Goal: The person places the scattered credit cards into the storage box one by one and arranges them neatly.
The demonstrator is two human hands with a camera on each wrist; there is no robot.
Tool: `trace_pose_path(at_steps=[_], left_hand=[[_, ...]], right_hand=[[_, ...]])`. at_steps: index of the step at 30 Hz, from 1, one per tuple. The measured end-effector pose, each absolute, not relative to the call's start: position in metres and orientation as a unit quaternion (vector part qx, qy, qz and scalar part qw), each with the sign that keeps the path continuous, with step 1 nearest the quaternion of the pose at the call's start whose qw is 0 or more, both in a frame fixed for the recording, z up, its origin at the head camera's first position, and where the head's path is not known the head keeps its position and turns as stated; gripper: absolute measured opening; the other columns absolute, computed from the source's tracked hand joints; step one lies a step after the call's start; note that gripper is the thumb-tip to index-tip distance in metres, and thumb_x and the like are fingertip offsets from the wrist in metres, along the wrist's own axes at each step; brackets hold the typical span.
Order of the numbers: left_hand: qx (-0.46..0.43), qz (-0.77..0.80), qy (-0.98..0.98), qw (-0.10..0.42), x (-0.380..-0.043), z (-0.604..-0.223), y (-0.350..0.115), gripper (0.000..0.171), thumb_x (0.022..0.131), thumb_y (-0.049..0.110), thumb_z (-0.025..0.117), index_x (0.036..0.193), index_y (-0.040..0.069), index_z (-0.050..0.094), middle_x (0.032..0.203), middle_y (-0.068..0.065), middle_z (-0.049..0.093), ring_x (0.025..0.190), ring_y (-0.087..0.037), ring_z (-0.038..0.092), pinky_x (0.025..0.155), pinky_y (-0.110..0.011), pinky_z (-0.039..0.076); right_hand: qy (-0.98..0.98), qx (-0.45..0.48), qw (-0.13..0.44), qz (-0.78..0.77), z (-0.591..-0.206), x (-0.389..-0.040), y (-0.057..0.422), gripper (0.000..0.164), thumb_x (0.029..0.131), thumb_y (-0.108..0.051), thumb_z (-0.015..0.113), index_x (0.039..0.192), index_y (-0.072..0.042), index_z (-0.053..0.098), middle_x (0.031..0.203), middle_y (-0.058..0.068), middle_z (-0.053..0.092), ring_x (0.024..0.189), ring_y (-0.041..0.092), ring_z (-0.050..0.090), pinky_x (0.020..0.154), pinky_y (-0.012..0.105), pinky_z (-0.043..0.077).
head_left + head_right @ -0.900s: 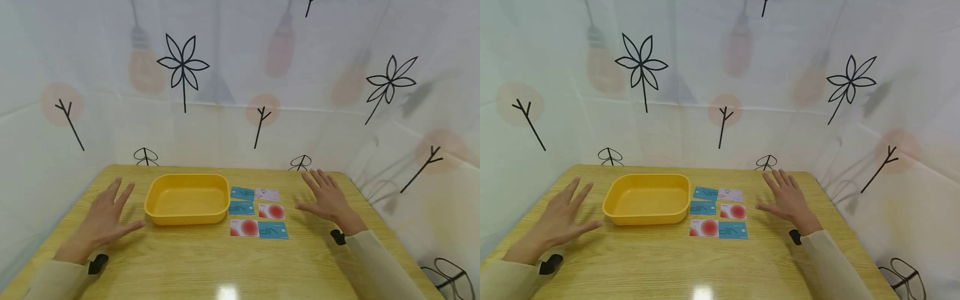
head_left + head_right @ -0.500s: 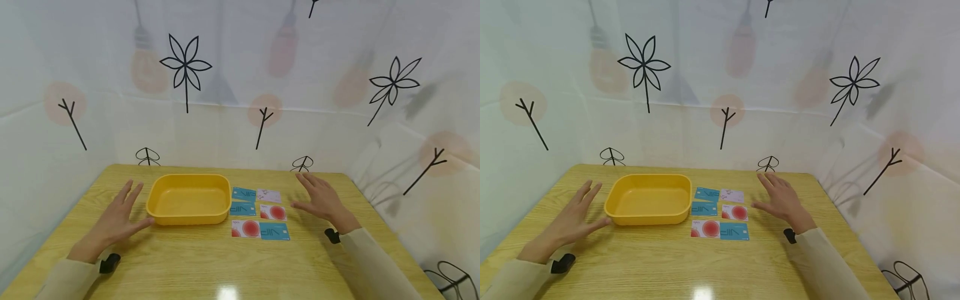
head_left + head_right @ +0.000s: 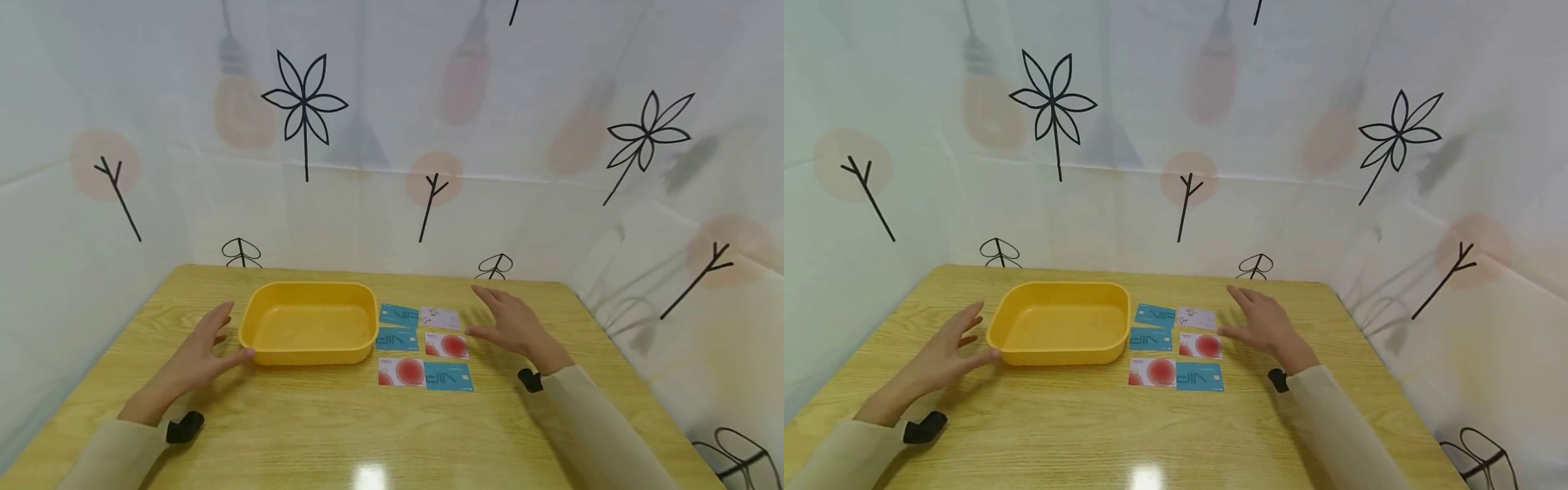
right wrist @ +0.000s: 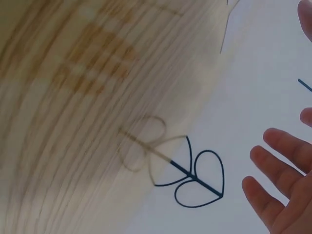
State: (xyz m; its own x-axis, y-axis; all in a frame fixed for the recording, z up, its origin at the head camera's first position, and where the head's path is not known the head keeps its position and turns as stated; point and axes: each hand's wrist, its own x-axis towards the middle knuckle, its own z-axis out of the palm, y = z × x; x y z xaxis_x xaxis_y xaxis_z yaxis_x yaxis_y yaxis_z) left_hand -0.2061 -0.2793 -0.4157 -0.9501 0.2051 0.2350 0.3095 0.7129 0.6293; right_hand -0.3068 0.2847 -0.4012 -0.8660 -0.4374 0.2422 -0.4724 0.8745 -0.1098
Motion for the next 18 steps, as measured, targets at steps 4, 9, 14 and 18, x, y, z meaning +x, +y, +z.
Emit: trace_pose_path(at_steps=[4,9,14,18], left_hand=[[-0.127,-0.362,-0.922,0.057,-0.209,-0.419,-0.279,0.099,0.086,0.040,0.071,0.151,-0.004,0.010,0.151,-0.031,0.018,0.129,-0.049,0.035,0.099,-0.061,0.038],[-0.122,-0.369,-0.920,0.044,-0.208,-0.420,-0.276,0.093,0.089,0.041,0.067,0.151,-0.003,0.013,0.150,-0.031,0.022,0.128,-0.050,0.036,0.100,-0.063,0.036],[-0.128,-0.391,-0.911,0.030,-0.206,-0.420,-0.271,0.090,0.090,0.041,0.065,0.152,0.001,0.014,0.150,-0.029,0.023,0.127,-0.049,0.039,0.100,-0.061,0.038],[-0.131,-0.400,-0.907,0.024,-0.206,-0.420,-0.268,0.090,0.090,0.041,0.065,0.152,0.002,0.014,0.151,-0.028,0.021,0.127,-0.048,0.039,0.099,-0.056,0.041]], right_hand=[[-0.968,0.221,0.083,0.088,-0.402,-0.310,0.279,0.092,0.080,-0.062,0.065,0.151,-0.015,0.030,0.143,0.022,0.042,0.126,0.044,0.042,0.099,0.064,0.036],[-0.972,0.206,0.053,0.096,-0.401,-0.317,0.273,0.090,0.080,-0.060,0.067,0.150,-0.016,0.031,0.144,0.022,0.041,0.126,0.045,0.042,0.098,0.064,0.037],[-0.974,0.199,0.025,0.106,-0.407,-0.325,0.270,0.091,0.079,-0.061,0.067,0.150,-0.015,0.032,0.143,0.023,0.042,0.125,0.045,0.043,0.096,0.064,0.039],[-0.974,0.197,0.009,0.115,-0.412,-0.330,0.269,0.093,0.078,-0.063,0.067,0.150,-0.015,0.034,0.143,0.022,0.042,0.126,0.043,0.043,0.096,0.063,0.040]])
